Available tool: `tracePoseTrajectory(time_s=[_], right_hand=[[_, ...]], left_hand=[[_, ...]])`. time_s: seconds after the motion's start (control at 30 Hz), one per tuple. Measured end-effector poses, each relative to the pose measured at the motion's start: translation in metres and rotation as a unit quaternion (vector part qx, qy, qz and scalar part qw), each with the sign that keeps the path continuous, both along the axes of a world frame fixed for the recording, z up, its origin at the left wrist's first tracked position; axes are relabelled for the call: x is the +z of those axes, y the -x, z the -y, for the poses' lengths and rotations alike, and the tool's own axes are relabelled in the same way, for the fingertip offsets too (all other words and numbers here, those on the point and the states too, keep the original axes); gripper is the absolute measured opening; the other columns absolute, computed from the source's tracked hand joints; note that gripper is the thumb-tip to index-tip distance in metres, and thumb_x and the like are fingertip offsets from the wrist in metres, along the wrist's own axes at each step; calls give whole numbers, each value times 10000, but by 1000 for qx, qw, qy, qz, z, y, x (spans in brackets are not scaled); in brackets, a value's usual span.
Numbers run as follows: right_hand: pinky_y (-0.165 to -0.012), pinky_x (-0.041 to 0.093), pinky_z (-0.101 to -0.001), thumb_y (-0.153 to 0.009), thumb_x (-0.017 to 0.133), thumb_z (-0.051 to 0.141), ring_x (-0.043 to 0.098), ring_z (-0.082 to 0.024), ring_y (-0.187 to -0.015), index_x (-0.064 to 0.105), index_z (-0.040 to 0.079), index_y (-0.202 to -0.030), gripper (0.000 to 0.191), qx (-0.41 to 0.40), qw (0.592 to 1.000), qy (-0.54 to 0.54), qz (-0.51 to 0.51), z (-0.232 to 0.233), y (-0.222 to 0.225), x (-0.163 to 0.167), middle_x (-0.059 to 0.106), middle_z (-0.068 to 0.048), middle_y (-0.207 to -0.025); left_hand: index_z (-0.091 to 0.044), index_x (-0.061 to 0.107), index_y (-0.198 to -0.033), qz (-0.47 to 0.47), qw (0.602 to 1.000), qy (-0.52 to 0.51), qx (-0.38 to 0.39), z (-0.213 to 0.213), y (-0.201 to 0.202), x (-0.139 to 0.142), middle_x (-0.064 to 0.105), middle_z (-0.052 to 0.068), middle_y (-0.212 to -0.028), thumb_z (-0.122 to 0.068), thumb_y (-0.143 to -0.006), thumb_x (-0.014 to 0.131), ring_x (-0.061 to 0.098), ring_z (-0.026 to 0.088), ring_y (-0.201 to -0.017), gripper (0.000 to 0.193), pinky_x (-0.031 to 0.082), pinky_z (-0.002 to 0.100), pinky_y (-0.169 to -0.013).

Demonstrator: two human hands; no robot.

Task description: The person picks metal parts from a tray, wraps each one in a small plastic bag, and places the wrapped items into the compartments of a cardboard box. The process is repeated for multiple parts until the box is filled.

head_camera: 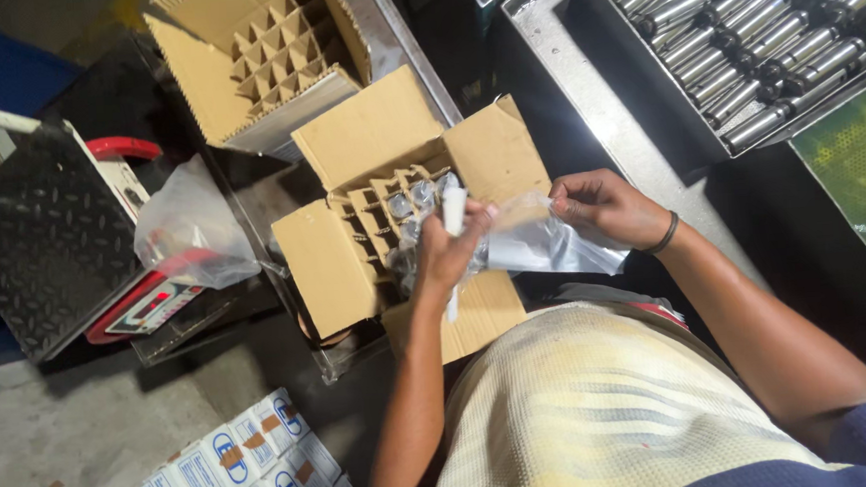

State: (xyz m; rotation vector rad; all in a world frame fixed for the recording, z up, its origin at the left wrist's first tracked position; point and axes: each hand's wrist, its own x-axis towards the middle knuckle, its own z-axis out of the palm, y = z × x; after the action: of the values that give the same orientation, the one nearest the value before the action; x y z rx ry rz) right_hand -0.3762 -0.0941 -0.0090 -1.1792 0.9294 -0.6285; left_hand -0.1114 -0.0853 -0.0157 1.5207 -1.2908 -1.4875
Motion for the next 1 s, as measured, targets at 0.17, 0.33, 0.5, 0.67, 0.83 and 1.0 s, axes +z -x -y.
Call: tracePoseTrajectory(time_s=[0.17,0.33,0.5,0.67,0.83,1.0], right_hand=[[-749,514,-320,-886,738,246,678,-155,-837,739,57,-1038,243,99,919,192,-331,16,16,13,698,22,-871],[-849,559,-317,-854,750,198,618,-147,-1017,513,115,-1387,589,79,993,4,87,-2,-5,22,629,-31,-1128],[-868,515,-384,-788,826,288,600,-289,-972,605,58,-1366,660,-69,972,137,-175,32,15,3,584,-173,-1083],[-1007,449,-563,-836,824,354,487,-498,-1329,481,-38,-1445,801,-124,747,261,-599,154,137,-52,400,-319,-1530],[-939,529,-604,-986,586,62,638,-551,-1094,546,33,-1391,408,-120,735,237,-624,208,199,-103,468,-296,-1509],[-875,577,-540,-808,867,464,715,-465,-1018,786,-75,-1019,584,-37,675,105,-729,202,190,-87,754,-328,-1073]], left_hand=[[-16,773,-958,62,998,-2,-32,-1,27,-5,733,55,-812,-337,-858,812,672,177,-735,338,543,341,-669],[3,648,-913,44,998,22,27,-9,74,1,696,34,-754,-309,-820,898,682,172,-677,410,569,339,-592],[-59,765,-839,246,961,129,-19,0,50,27,717,76,-669,-179,-893,679,726,206,-565,157,572,326,-513],[-20,757,-826,360,924,19,129,-3,12,60,696,167,-653,-285,-896,744,686,303,-563,275,510,427,-553],[-24,727,-928,246,958,83,122,-13,14,66,727,147,-731,-284,-965,670,693,264,-619,270,514,386,-590],[-8,703,-950,196,969,92,117,-21,17,45,714,163,-761,-235,-1012,634,664,280,-642,245,509,378,-629]])
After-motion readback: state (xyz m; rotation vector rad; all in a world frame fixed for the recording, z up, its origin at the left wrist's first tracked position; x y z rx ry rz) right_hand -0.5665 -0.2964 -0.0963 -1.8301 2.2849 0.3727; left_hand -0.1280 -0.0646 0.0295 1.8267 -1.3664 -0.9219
